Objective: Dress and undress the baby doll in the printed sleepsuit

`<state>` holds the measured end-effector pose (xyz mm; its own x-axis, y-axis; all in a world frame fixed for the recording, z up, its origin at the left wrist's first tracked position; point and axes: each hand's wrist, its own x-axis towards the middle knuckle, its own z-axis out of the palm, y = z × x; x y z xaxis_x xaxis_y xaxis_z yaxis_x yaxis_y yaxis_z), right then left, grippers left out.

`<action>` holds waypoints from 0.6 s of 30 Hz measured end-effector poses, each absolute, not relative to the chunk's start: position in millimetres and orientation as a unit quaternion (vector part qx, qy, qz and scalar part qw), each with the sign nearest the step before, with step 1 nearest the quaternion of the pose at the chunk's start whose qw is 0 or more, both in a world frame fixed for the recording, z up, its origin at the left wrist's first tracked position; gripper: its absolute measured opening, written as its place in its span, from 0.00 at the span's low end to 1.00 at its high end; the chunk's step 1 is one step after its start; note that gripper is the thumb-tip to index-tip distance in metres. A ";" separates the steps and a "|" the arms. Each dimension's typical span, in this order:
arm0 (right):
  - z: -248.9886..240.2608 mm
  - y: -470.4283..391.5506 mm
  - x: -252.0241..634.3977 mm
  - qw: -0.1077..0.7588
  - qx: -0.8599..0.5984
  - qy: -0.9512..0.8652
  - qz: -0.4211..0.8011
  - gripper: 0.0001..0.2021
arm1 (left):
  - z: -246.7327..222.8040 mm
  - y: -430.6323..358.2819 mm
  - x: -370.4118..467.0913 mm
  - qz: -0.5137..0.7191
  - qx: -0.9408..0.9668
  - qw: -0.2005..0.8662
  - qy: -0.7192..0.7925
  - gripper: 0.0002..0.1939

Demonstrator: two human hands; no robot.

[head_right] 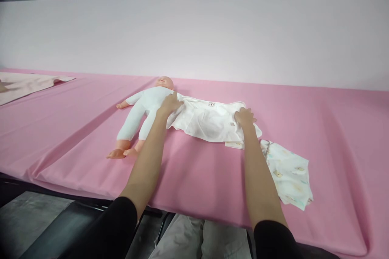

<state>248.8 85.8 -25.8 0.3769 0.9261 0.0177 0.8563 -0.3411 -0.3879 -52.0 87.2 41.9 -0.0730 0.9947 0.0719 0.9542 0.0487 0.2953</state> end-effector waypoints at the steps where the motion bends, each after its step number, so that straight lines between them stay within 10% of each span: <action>1: -27.4 86.7 249.9 0.162 -0.818 -0.542 0.105 0.21 | 44.8 85.9 -54.4 0.147 0.671 0.063 0.724 0.33; 18: 15.1 79.5 209.5 0.386 -0.746 -0.539 0.059 0.22 | 117.5 23.6 -85.0 0.258 0.661 -0.147 0.689 0.23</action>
